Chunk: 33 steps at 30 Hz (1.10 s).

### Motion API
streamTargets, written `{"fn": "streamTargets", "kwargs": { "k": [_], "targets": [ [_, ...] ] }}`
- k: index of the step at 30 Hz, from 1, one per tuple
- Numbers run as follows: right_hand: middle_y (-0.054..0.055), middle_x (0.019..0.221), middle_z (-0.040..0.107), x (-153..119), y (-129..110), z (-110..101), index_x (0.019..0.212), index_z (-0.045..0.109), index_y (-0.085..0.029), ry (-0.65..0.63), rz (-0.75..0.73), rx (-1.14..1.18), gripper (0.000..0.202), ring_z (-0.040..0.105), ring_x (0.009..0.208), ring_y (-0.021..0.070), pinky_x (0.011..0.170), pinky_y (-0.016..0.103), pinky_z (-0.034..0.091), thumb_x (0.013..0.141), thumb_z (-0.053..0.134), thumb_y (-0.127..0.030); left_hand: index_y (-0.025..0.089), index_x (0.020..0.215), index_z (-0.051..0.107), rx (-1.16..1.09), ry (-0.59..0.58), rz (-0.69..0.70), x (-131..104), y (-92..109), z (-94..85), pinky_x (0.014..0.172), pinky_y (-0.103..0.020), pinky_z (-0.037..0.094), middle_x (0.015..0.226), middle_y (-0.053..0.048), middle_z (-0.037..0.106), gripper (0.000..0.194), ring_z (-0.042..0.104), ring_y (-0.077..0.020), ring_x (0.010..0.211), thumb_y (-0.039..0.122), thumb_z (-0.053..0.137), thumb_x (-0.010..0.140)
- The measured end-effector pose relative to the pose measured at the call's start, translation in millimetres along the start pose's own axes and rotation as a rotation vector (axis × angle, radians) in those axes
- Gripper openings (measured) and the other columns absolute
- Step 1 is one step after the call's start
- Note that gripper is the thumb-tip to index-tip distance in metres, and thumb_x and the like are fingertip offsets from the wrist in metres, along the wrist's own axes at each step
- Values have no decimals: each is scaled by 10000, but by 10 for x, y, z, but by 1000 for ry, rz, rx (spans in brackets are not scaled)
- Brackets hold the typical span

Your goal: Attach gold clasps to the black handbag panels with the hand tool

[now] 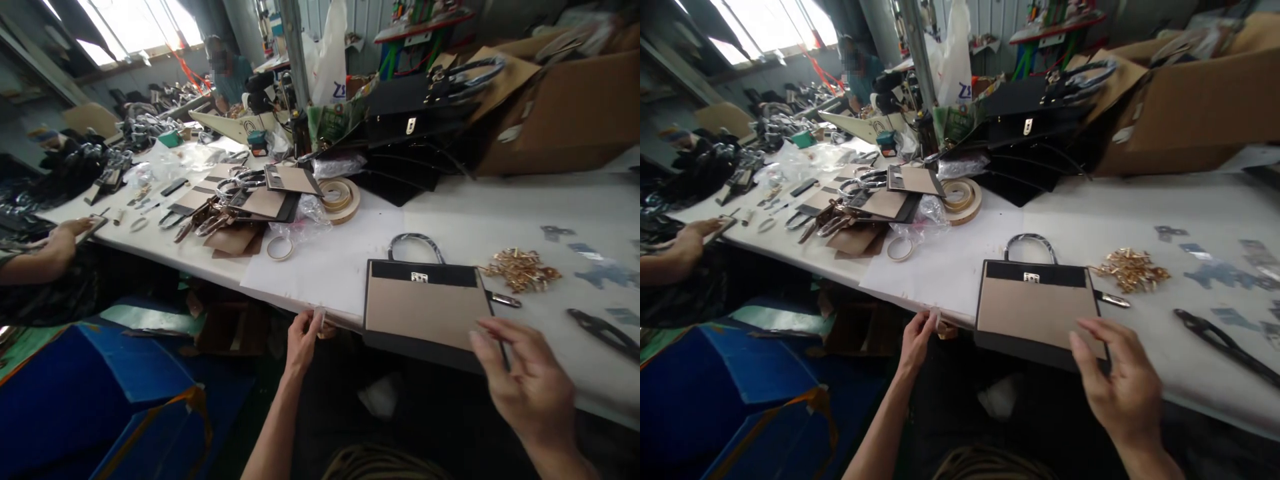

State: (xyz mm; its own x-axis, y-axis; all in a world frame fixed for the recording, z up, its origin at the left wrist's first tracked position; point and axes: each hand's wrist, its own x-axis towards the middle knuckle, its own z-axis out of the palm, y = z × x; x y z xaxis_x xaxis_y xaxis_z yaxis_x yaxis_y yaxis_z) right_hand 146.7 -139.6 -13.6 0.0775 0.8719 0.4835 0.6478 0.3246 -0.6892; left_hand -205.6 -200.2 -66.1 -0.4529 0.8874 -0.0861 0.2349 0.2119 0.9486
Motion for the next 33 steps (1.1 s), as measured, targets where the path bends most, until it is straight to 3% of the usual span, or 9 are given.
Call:
{"fn": "streamTargets", "kwargs": {
  "k": [4,8,12,15,18,22,26,29,33],
  "targets": [
    [90,1278,678,93,-605,354,1281,661,-267,-374,-250,104,311,641,1208,263,1070,443,530,973,618,-288,167,806,713,122,-4,75,-21,31,-5,665,-255,447,719,-16,636,416,575,-165,695,553,634,942],
    [120,1526,535,151,-926,771,1431,587,-247,-679,-271,34,521,445,1445,325,1187,525,421,923,685,-311,202,812,729,311,49,242,-29,109,-27,701,-268,458,741,-18,658,320,579,-171,698,486,659,941],
    [121,1548,508,92,-1026,983,1421,588,-253,-754,-195,-24,586,367,1486,346,1210,556,360,855,736,-276,255,779,734,483,35,432,-80,261,-8,771,-309,473,731,-36,646,205,592,-216,762,394,693,923],
    [108,1552,498,66,-1029,998,1444,556,-251,-737,-166,-29,605,335,1501,319,1235,528,319,854,691,-222,286,738,738,516,-155,507,-205,386,88,730,-325,485,688,-44,621,203,584,-230,722,350,691,924],
    [103,1532,519,133,-972,926,1406,596,-233,-747,-169,68,608,347,1496,307,1250,499,303,810,712,-206,285,744,744,358,-274,464,-320,477,193,719,-320,517,742,-56,651,205,618,-228,725,370,691,923],
    [88,1391,634,254,-857,676,1299,665,-225,-670,-24,463,454,587,1289,238,1141,394,466,847,717,-226,241,807,715,163,-155,260,-361,641,233,694,-276,502,836,-44,664,277,625,-198,746,471,653,949],
    [71,1117,722,305,-765,314,1153,706,-205,-575,228,616,235,707,934,174,865,311,595,982,609,-335,207,829,632,84,-355,77,-391,997,257,565,-231,385,633,23,541,369,475,-125,560,512,541,1016],
    [59,1055,719,347,-722,54,1082,717,-207,-550,203,564,194,698,899,162,845,290,590,990,620,-348,198,822,602,102,-515,45,-409,1330,357,566,-221,362,660,22,572,384,467,-108,557,514,523,1025],
    [72,1162,693,398,-752,-241,1292,644,-239,-582,51,554,355,688,992,184,907,329,599,950,685,-322,203,798,611,202,-657,106,-423,1685,538,589,-225,366,660,13,608,370,507,-124,590,482,524,1024]
  ]
}}
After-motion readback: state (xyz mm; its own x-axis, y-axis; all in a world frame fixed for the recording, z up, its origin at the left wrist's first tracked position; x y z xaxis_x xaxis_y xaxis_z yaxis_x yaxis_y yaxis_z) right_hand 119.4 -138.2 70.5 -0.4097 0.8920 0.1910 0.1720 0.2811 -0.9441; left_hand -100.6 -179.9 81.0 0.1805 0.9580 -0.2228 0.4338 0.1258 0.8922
